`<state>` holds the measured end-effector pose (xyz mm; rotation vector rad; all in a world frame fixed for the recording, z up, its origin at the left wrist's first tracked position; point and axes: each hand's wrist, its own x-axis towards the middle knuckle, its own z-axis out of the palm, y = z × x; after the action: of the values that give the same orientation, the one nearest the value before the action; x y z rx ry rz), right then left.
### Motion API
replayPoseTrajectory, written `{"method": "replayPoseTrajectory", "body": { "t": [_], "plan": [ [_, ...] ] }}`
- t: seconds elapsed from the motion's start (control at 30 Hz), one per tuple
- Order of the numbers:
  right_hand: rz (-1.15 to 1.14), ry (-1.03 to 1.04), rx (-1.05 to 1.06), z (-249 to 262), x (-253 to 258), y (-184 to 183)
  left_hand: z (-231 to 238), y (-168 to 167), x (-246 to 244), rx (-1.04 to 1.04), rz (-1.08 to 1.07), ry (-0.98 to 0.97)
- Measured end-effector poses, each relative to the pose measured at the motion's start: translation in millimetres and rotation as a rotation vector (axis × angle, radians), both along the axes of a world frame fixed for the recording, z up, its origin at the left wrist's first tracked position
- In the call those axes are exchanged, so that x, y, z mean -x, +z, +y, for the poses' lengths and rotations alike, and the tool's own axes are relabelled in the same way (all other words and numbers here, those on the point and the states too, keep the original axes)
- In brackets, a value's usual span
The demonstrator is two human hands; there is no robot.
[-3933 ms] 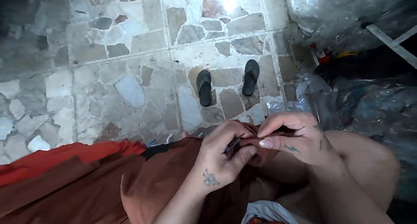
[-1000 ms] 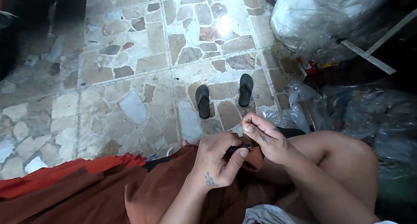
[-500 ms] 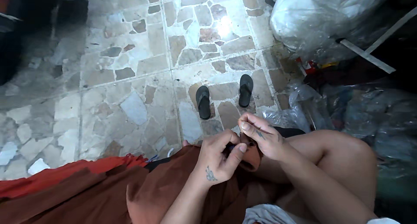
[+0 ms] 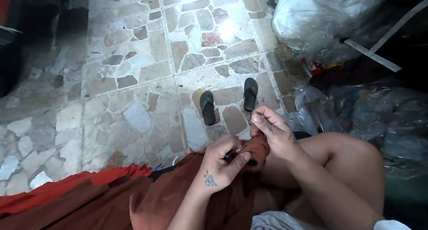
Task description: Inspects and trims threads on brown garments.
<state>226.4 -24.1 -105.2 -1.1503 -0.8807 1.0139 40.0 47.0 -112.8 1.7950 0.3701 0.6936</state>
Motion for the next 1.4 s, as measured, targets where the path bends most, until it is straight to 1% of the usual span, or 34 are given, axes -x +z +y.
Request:
{"method": "replayPoseTrajectory", "body": {
  "t": [0.07, 0.13, 0.2, 0.27, 0.37, 0.43, 0.57, 0.7, 0.77, 0.83, 0.9, 0.93, 0.97, 1.07, 1.13, 1.17, 1.27, 1.33, 1.4],
  "plan": [
    [0.04, -0.103, -0.054, 1, -7, -1, 5, 2, 3, 0.033, -0.073, -0.035],
    [0.17, -0.183, -0.101, 1, -19, 4, 10, 3, 9, 0.07, -0.108, -0.051],
    [0.294, -0.223, -0.143, -1, -34, 14, 13, 1, 15, 0.113, -0.126, -0.043],
    [0.321, -0.253, -0.177, -6, -51, 25, 17, 1, 19, 0.184, -0.167, -0.041],
    [0.244, -0.367, -0.251, -16, -78, 34, 22, 3, 24, 0.285, -0.242, -0.063],
    [0.19, -0.507, -0.289, -21, -92, 38, 24, 4, 27, 0.363, -0.309, -0.095],
    [0.135, -0.776, -0.329, -21, -105, 38, 23, 8, 26, 0.532, -0.418, -0.21],
    [0.06, -0.989, -0.348, -21, -118, 38, 25, 11, 28, 0.673, -0.514, -0.326],
    [-0.041, -1.084, -0.351, -29, -127, 37, 27, 11, 31, 0.747, -0.57, -0.381],
    [-0.21, -1.129, -0.37, -36, -136, 34, 28, 11, 33, 0.799, -0.611, -0.429],
    [-0.345, -1.075, -0.378, -37, -133, 34, 27, 11, 34, 0.839, -0.643, -0.464],
    [-0.391, -1.003, -0.359, -35, -124, 36, 27, 11, 34, 0.856, -0.652, -0.474],
    [-0.432, -0.909, -0.348, -30, -112, 37, 27, 10, 34, 0.864, -0.655, -0.476],
    [-0.541, -0.525, -0.376, -16, -71, 36, 28, 9, 34, 0.856, -0.64, -0.491],
    [-0.527, -0.26, -0.357, -11, -44, 32, 28, 7, 35, 0.829, -0.626, -0.495],
    [-0.482, -0.125, -0.342, -10, -34, 29, 29, 7, 35, 0.816, -0.62, -0.5],
    [-0.403, 0.276, -0.279, -9, -19, 26, 29, 8, 34, 0.79, -0.596, -0.513],
    [-0.411, 0.447, -0.302, -5, -13, 27, 29, 8, 33, 0.792, -0.588, -0.518],
    [-0.481, 0.532, -0.332, -3, -13, 29, 28, 5, 32, 0.802, -0.584, -0.524]
  ]
}}
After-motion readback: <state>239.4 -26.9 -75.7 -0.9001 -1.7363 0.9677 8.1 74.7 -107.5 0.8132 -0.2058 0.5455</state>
